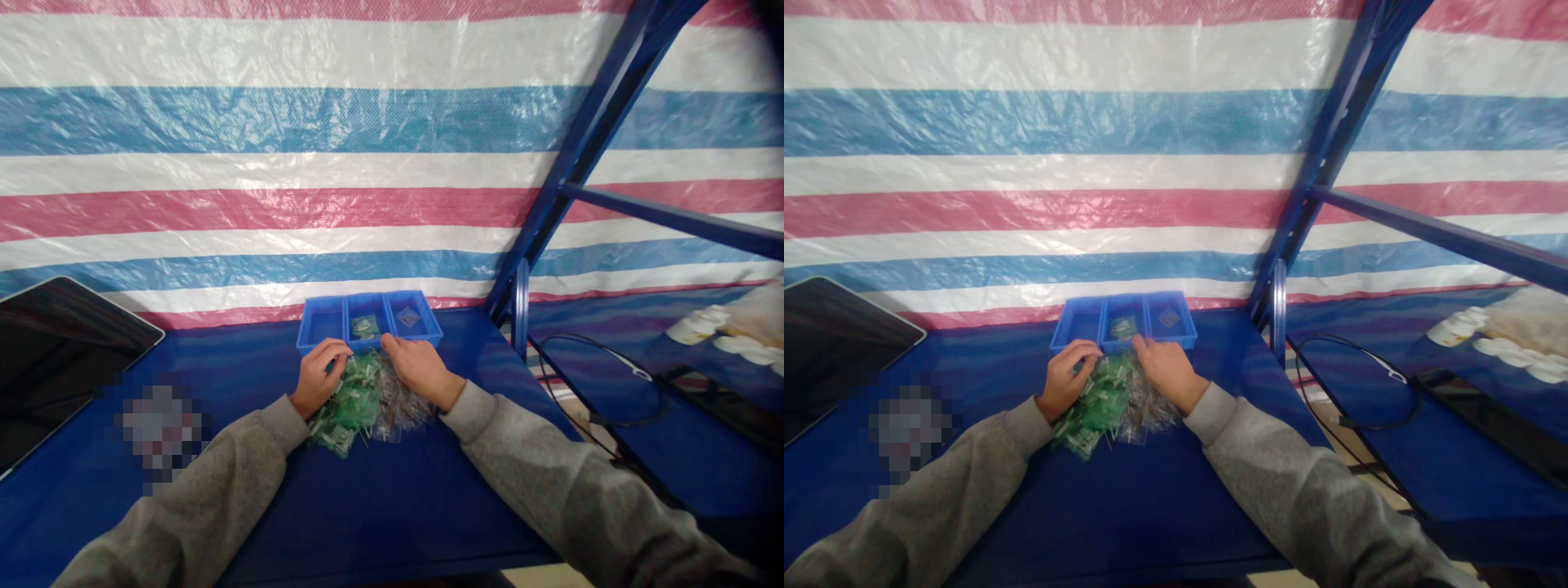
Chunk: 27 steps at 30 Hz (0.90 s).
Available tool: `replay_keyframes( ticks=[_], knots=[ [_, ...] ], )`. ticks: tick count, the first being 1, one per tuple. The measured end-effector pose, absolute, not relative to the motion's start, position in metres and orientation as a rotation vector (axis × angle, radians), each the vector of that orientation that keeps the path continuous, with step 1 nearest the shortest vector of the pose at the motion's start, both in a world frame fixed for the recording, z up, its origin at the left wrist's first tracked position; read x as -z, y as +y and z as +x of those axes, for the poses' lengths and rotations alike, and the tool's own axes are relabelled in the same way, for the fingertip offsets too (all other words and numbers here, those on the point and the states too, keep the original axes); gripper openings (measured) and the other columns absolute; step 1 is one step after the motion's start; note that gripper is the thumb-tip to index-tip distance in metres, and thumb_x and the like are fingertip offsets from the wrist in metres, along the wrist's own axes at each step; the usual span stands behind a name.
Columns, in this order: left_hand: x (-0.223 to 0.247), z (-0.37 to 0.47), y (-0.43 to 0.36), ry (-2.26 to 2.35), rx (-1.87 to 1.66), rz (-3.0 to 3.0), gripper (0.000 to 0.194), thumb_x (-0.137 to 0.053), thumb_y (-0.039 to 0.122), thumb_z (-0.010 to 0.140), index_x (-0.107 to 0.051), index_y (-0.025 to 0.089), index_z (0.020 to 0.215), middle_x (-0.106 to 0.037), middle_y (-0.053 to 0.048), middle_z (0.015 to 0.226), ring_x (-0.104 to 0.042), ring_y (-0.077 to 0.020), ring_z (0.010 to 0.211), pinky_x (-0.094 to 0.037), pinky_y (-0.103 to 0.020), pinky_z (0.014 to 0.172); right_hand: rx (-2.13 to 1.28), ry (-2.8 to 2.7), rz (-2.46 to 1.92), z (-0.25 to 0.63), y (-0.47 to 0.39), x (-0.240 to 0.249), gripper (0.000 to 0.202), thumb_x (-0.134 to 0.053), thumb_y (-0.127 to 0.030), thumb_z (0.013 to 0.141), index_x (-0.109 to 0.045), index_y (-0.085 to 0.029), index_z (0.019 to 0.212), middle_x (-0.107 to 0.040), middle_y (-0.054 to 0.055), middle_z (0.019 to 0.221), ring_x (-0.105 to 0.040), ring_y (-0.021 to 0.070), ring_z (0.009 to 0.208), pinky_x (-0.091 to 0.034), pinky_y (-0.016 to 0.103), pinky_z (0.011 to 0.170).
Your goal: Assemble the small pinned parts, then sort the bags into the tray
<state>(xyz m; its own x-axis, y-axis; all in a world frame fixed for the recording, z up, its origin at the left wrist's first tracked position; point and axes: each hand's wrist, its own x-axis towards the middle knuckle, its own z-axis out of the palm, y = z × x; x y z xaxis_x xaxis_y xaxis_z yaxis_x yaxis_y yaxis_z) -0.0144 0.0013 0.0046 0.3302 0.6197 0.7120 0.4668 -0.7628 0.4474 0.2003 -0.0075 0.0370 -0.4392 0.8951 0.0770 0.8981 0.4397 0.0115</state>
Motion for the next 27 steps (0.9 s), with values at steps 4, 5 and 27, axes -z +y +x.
replay_keyframes(
  ticks=[4, 5, 27],
  knots=[
    [-0.005, -0.014, 0.001, 1.008, -1.421, 2.408, 0.015, -0.048, 0.020, 0.088, -0.063, 0.016, 0.091, -0.064, -0.007, 0.089, -0.059, -0.0157, 0.083, -0.048, -0.030, 0.077, 0.086, -2.360, -1.562, 0.198, -0.011, -0.038, 0.029, -0.022, -0.026, 0.098, -0.048, -0.018, 0.108, -0.057, 0.009, 0.103, -0.058, 0.0186, 0.086, -0.041, 0.024, 0.066],
    [-0.005, -0.014, 0.001, 1.010, -1.416, 2.407, 0.016, -0.049, 0.020, 0.088, -0.063, 0.016, 0.094, -0.064, -0.007, 0.089, -0.059, -0.0155, 0.083, -0.048, -0.029, 0.076, 0.089, -2.296, -1.543, 0.197, -0.012, -0.038, 0.029, -0.023, -0.027, 0.098, -0.049, -0.019, 0.107, -0.054, 0.009, 0.107, -0.057, 0.0182, 0.087, -0.041, 0.024, 0.066],
    [0.000, -0.015, 0.002, 0.888, -1.230, 2.576, 0.012, -0.054, 0.024, 0.086, -0.061, 0.014, 0.091, -0.063, -0.008, 0.082, -0.057, -0.0159, 0.076, -0.047, -0.029, 0.073, -0.527, -1.812, -0.916, 0.185, -0.023, -0.014, 0.015, -0.042, -0.026, 0.092, -0.055, -0.018, 0.090, -0.062, 0.004, 0.084, -0.058, 0.0157, 0.076, -0.044, 0.026, 0.071]
  ],
)
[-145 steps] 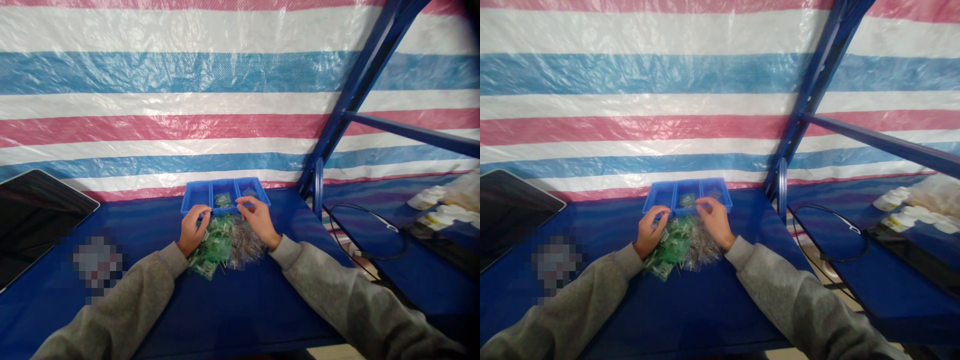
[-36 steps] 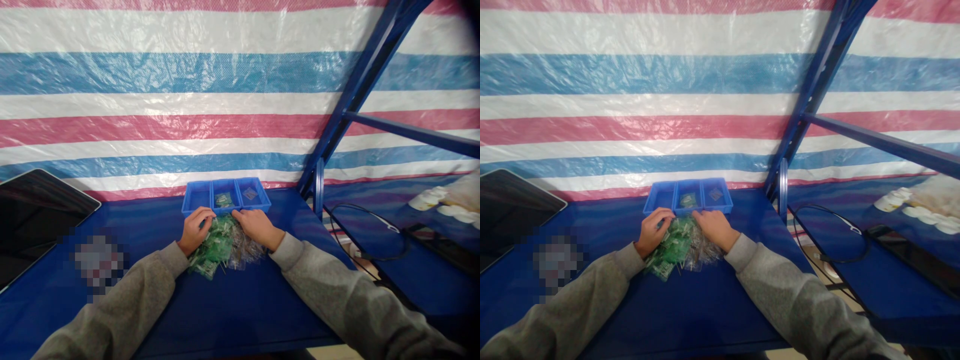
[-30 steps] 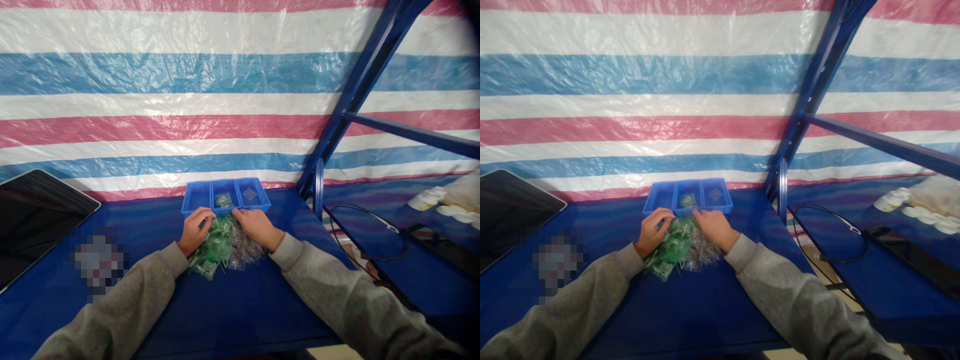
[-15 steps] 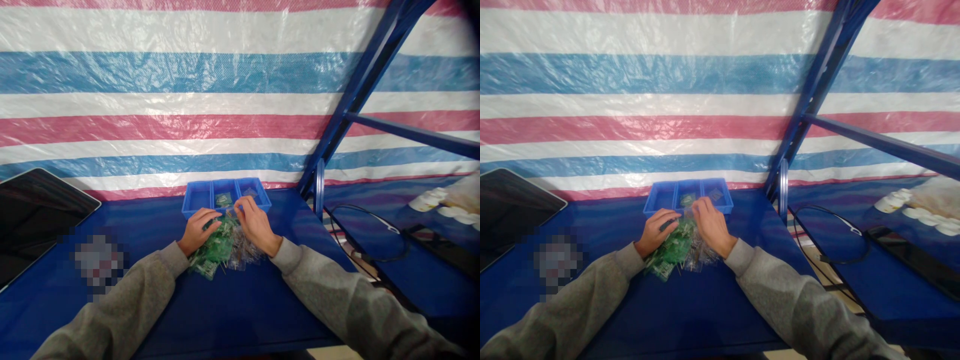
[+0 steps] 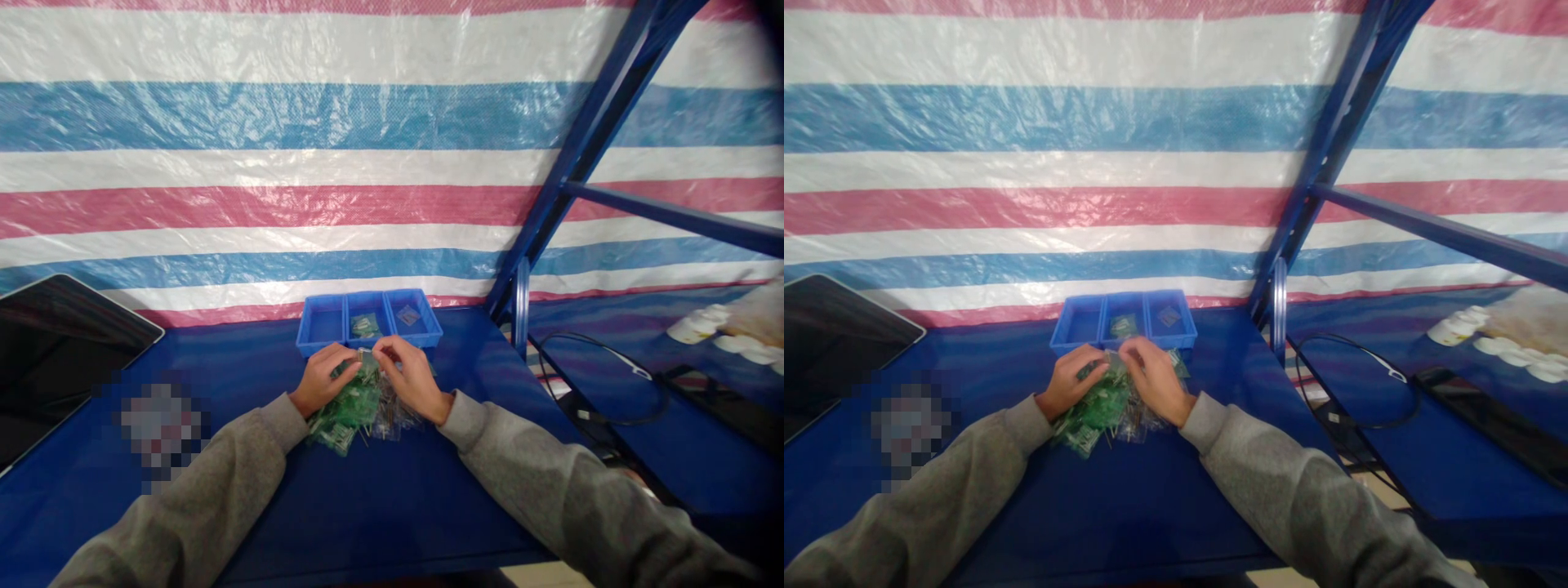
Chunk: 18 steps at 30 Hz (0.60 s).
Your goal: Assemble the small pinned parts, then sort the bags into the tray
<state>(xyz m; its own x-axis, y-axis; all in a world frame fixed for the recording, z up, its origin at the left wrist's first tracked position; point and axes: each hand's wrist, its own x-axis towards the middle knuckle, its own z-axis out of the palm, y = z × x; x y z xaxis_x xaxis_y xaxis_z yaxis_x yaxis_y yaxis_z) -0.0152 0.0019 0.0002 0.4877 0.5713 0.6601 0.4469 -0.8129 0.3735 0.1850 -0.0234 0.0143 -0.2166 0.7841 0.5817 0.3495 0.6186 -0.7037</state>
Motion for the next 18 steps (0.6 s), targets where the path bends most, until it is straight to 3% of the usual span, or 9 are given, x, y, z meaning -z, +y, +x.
replay_keyframes(
  ticks=[18],
  knots=[
    [-0.0036, -0.0129, -0.0024, 0.877, -1.194, 2.572, 0.012, -0.054, 0.022, 0.084, -0.060, 0.013, 0.090, -0.063, -0.007, 0.079, -0.058, -0.0147, 0.073, -0.047, -0.027, 0.069, -0.512, -1.909, -0.813, 0.1847, -0.0251, -0.0153, 0.012, -0.047, -0.025, 0.090, -0.058, -0.019, 0.091, -0.059, 0.004, 0.083, -0.054, 0.0159, 0.075, -0.045, 0.028, 0.071]
  ],
)
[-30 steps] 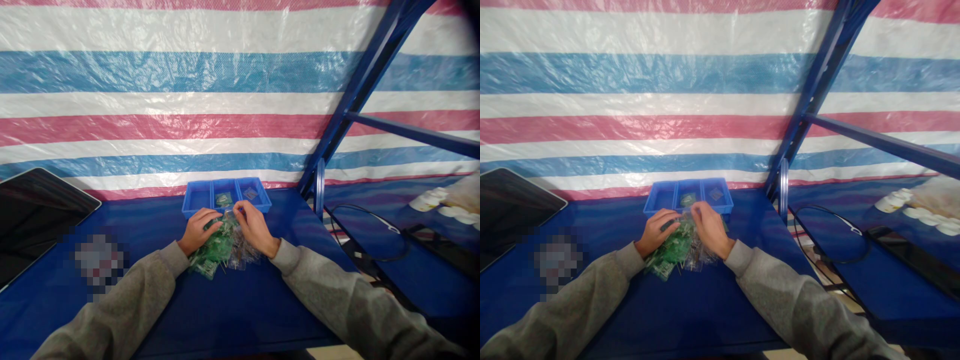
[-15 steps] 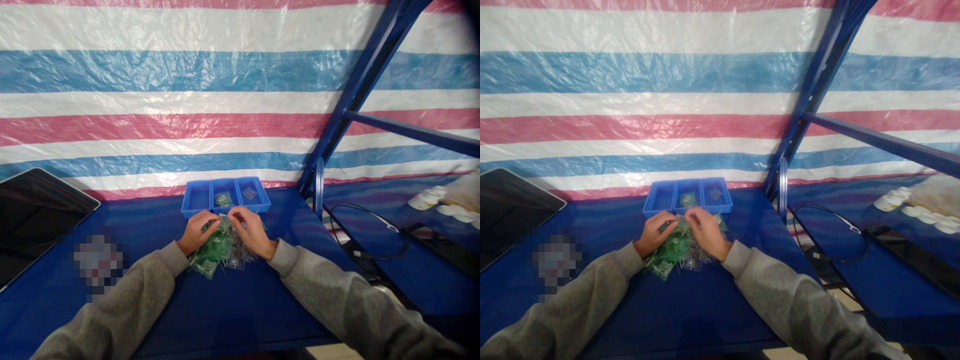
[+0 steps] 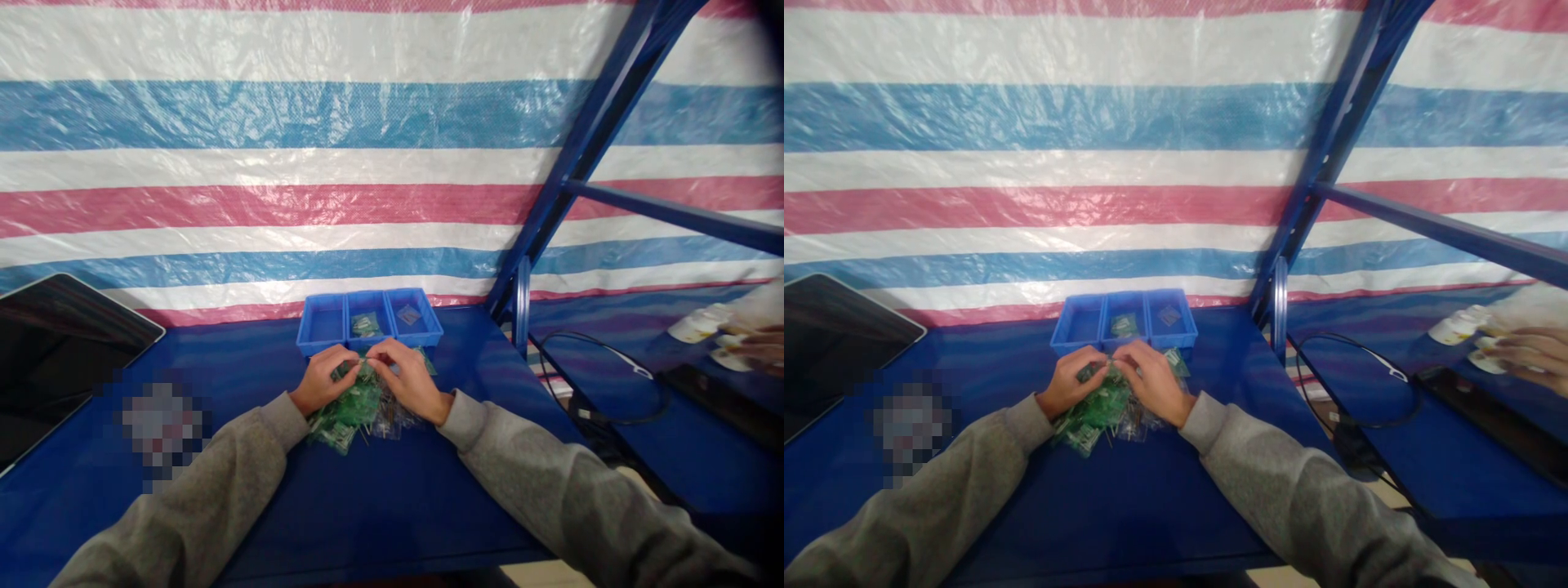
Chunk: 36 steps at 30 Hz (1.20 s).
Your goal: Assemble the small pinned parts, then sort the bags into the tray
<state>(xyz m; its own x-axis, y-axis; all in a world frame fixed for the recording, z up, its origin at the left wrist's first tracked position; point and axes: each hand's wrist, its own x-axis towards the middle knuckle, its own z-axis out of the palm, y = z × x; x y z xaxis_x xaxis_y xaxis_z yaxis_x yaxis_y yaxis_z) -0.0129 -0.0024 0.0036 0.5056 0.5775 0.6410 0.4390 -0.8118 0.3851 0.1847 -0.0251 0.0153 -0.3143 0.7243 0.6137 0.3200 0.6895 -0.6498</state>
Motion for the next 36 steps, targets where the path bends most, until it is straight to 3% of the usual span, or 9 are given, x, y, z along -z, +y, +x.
replay_keyframes(
  ticks=[5, 11, 23, 36],
  knots=[
    [-0.003, -0.013, -0.003, 0.949, -1.295, 2.564, 0.012, -0.055, 0.023, 0.083, -0.061, 0.014, 0.087, -0.065, -0.006, 0.076, -0.060, -0.0140, 0.069, -0.048, -0.025, 0.067, -0.512, -1.946, -0.857, 0.184, -0.022, -0.010, 0.018, -0.053, -0.028, 0.088, -0.057, -0.021, 0.103, -0.059, 0.005, 0.088, -0.055, 0.0158, 0.073, -0.047, 0.028, 0.068],
    [-0.005, -0.012, -0.002, 0.916, -1.329, 2.530, 0.009, -0.055, 0.021, 0.082, -0.061, 0.014, 0.083, -0.064, -0.007, 0.077, -0.060, -0.0151, 0.073, -0.049, -0.027, 0.070, -0.459, -2.054, -0.870, 0.183, -0.019, -0.004, 0.010, -0.053, -0.025, 0.088, -0.061, -0.020, 0.087, -0.059, 0.004, 0.086, -0.056, 0.0176, 0.084, -0.045, 0.030, 0.077],
    [-0.005, -0.013, 0.001, 0.768, -1.173, 2.527, 0.018, -0.054, 0.027, 0.086, -0.064, 0.013, 0.086, -0.065, -0.010, 0.084, -0.060, -0.0177, 0.081, -0.049, -0.032, 0.075, -0.450, -1.968, -0.920, 0.185, -0.021, -0.007, 0.016, -0.044, -0.026, 0.092, -0.058, -0.018, 0.088, -0.058, 0.003, 0.079, -0.053, 0.0153, 0.072, -0.042, 0.027, 0.069],
    [-0.003, -0.014, 0.004, 0.804, -1.255, 2.498, 0.019, -0.056, 0.029, 0.085, -0.067, 0.014, 0.079, -0.064, -0.007, 0.071, -0.057, -0.0156, 0.069, -0.048, -0.030, 0.066, -0.481, -1.972, -0.887, 0.185, -0.021, -0.006, 0.021, -0.043, -0.031, 0.093, -0.059, -0.019, 0.085, -0.056, 0.003, 0.076, -0.053, 0.0157, 0.071, -0.042, 0.027, 0.067]
  ],
)
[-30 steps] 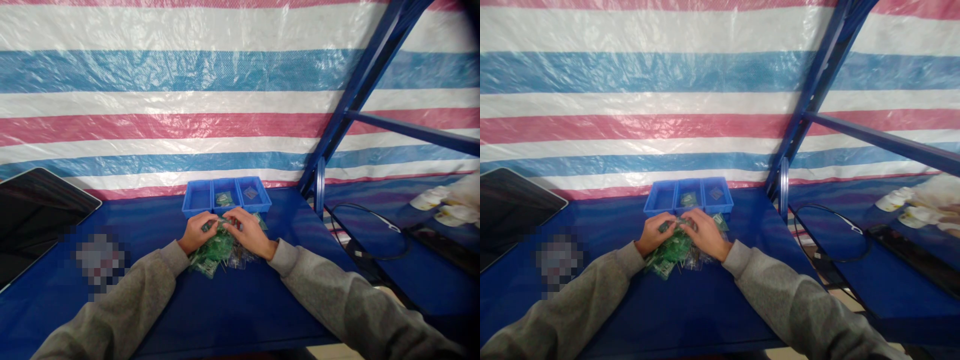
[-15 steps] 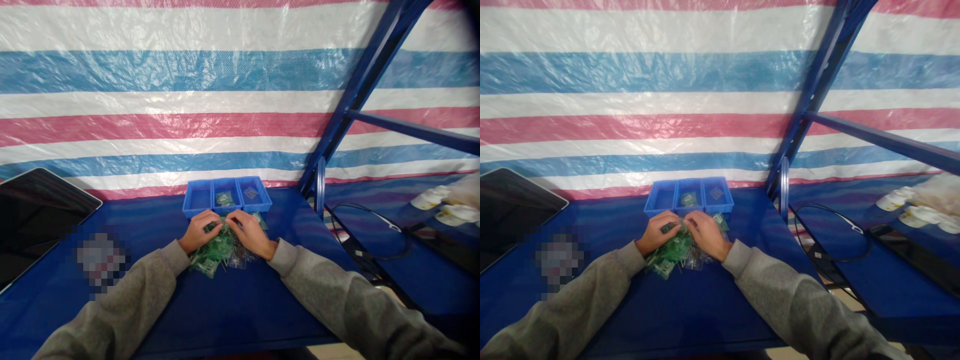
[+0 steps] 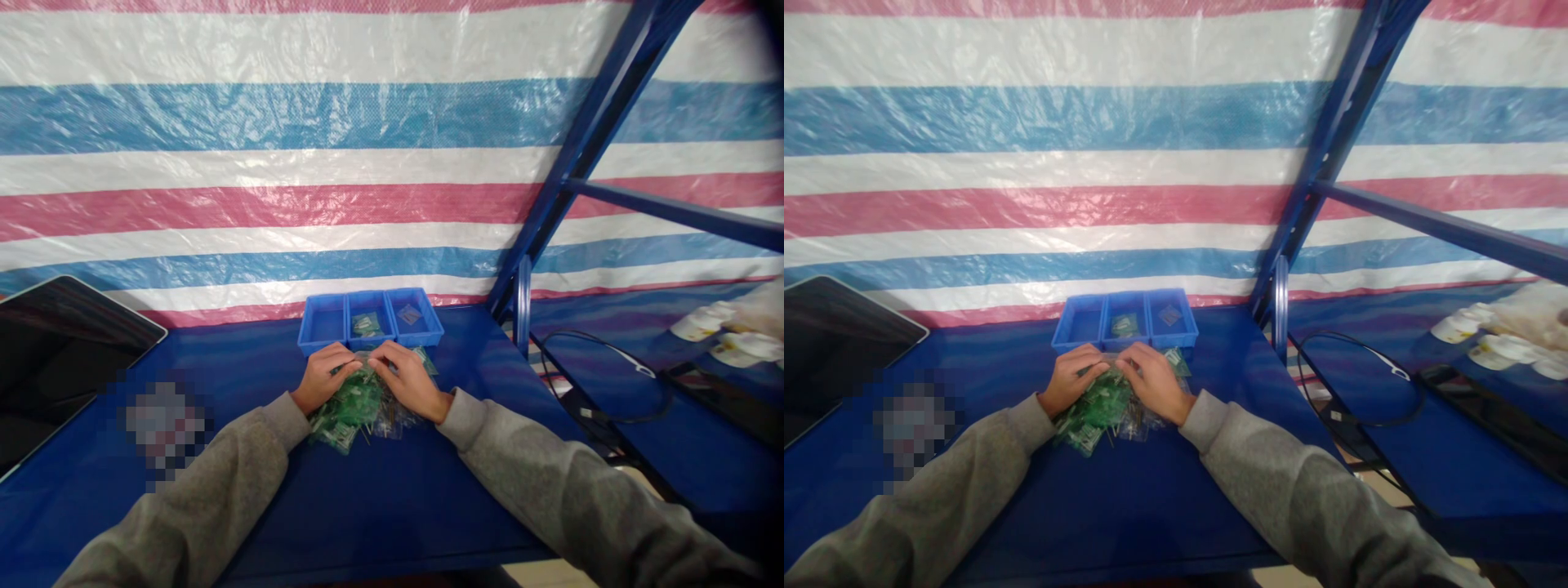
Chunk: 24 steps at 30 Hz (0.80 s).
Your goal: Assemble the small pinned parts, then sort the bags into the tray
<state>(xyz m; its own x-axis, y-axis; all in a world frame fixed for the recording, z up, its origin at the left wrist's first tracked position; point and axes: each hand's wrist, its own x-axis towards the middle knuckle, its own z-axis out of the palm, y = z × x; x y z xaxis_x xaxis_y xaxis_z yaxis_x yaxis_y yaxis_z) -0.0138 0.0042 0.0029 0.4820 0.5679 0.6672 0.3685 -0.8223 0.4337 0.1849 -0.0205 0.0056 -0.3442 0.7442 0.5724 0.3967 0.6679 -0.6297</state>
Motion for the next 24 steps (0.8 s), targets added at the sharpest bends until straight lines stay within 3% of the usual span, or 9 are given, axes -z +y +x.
replay_keyframes(
  ticks=[7, 13, 19, 24],
  knots=[
    [-0.0066, -0.0135, 0.0006, 0.813, -1.196, 2.490, 0.021, -0.053, 0.024, 0.087, -0.067, 0.013, 0.075, -0.062, -0.006, 0.069, -0.056, -0.0144, 0.066, -0.046, -0.028, 0.064, -0.505, -1.932, -0.912, 0.1844, -0.0177, -0.0012, 0.019, -0.045, -0.029, 0.092, -0.059, -0.019, 0.087, -0.057, 0.002, 0.076, -0.052, 0.0146, 0.068, -0.041, 0.026, 0.066],
    [-0.0095, -0.0132, -0.0023, 0.892, -1.182, 2.466, 0.019, -0.053, 0.028, 0.087, -0.065, 0.014, 0.089, -0.065, -0.007, 0.081, -0.059, -0.0155, 0.074, -0.047, -0.028, 0.070, -0.513, -1.939, -0.895, 0.1848, -0.0183, -0.0030, 0.019, -0.044, -0.028, 0.092, -0.059, -0.019, 0.086, -0.057, 0.002, 0.075, -0.053, 0.0148, 0.069, -0.041, 0.026, 0.067],
    [-0.0032, -0.0126, -0.0005, 0.970, -1.207, 2.451, 0.022, -0.054, 0.032, 0.086, -0.060, 0.015, 0.073, -0.061, -0.002, 0.068, -0.056, -0.0123, 0.063, -0.045, -0.024, 0.062, -0.524, -1.945, -0.901, 0.1844, -0.0182, -0.0010, 0.017, -0.046, -0.029, 0.091, -0.060, -0.019, 0.088, -0.057, 0.002, 0.075, -0.053, 0.0145, 0.068, -0.042, 0.027, 0.065],
    [-0.0008, -0.0146, 0.0015, 0.881, -1.168, 2.510, 0.023, -0.050, 0.029, 0.088, -0.058, 0.014, 0.073, -0.058, -0.004, 0.070, -0.054, -0.0128, 0.066, -0.044, -0.025, 0.063, -0.531, -1.933, -0.887, 0.1841, -0.0182, 0.0011, 0.018, -0.046, -0.030, 0.091, -0.061, -0.020, 0.092, -0.059, 0.003, 0.078, -0.054, 0.0153, 0.070, -0.043, 0.028, 0.068]
  ],
)
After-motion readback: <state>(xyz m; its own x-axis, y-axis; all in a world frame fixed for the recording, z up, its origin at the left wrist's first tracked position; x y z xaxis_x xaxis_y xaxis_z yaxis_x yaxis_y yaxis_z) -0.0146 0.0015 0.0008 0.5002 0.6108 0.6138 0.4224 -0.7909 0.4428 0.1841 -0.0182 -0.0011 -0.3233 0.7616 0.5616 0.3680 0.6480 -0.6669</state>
